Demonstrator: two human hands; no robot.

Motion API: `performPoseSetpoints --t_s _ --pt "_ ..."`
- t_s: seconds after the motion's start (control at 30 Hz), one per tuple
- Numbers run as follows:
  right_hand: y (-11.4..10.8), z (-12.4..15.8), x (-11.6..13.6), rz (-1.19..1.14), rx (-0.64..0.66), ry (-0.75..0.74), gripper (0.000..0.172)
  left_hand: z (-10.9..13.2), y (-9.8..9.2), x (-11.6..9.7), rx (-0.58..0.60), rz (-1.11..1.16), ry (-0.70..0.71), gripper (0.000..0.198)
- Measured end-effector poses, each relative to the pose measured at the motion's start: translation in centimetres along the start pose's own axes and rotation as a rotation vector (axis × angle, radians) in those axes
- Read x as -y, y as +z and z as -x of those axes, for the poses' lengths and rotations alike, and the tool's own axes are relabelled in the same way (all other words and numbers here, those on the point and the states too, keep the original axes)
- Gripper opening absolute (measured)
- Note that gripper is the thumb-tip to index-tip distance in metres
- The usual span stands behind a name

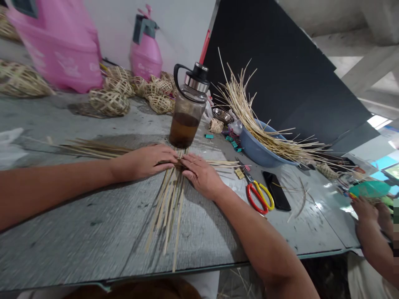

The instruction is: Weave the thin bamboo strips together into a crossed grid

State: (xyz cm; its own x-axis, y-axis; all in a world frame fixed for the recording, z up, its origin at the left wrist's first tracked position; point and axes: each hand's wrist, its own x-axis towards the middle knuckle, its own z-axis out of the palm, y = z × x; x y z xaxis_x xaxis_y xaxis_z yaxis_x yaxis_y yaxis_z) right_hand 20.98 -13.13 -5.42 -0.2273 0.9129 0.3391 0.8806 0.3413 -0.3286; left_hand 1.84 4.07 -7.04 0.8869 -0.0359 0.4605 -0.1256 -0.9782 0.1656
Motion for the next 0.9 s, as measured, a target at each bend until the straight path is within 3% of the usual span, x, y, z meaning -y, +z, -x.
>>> performPoseSetpoints --t_s 0.53,0.77,0.9 --pt "-0.37 -0.17 0.07 -0.034 0.057 -0.049 0.04 -0.01 -0.13 -0.34 -0.019 0.005 0.008 0.028" --pt "-0.14 0.02 -0.09 -0.011 -0.013 -0.016 0.043 -0.04 -0.27 -0.44 -0.015 0.004 0.0 0.03" --pt "-0.18 -0.01 0.04 -0.026 0.061 0.017 0.039 -0.18 -0.42 -0.7 -0.026 0.0 -0.009 0.028"
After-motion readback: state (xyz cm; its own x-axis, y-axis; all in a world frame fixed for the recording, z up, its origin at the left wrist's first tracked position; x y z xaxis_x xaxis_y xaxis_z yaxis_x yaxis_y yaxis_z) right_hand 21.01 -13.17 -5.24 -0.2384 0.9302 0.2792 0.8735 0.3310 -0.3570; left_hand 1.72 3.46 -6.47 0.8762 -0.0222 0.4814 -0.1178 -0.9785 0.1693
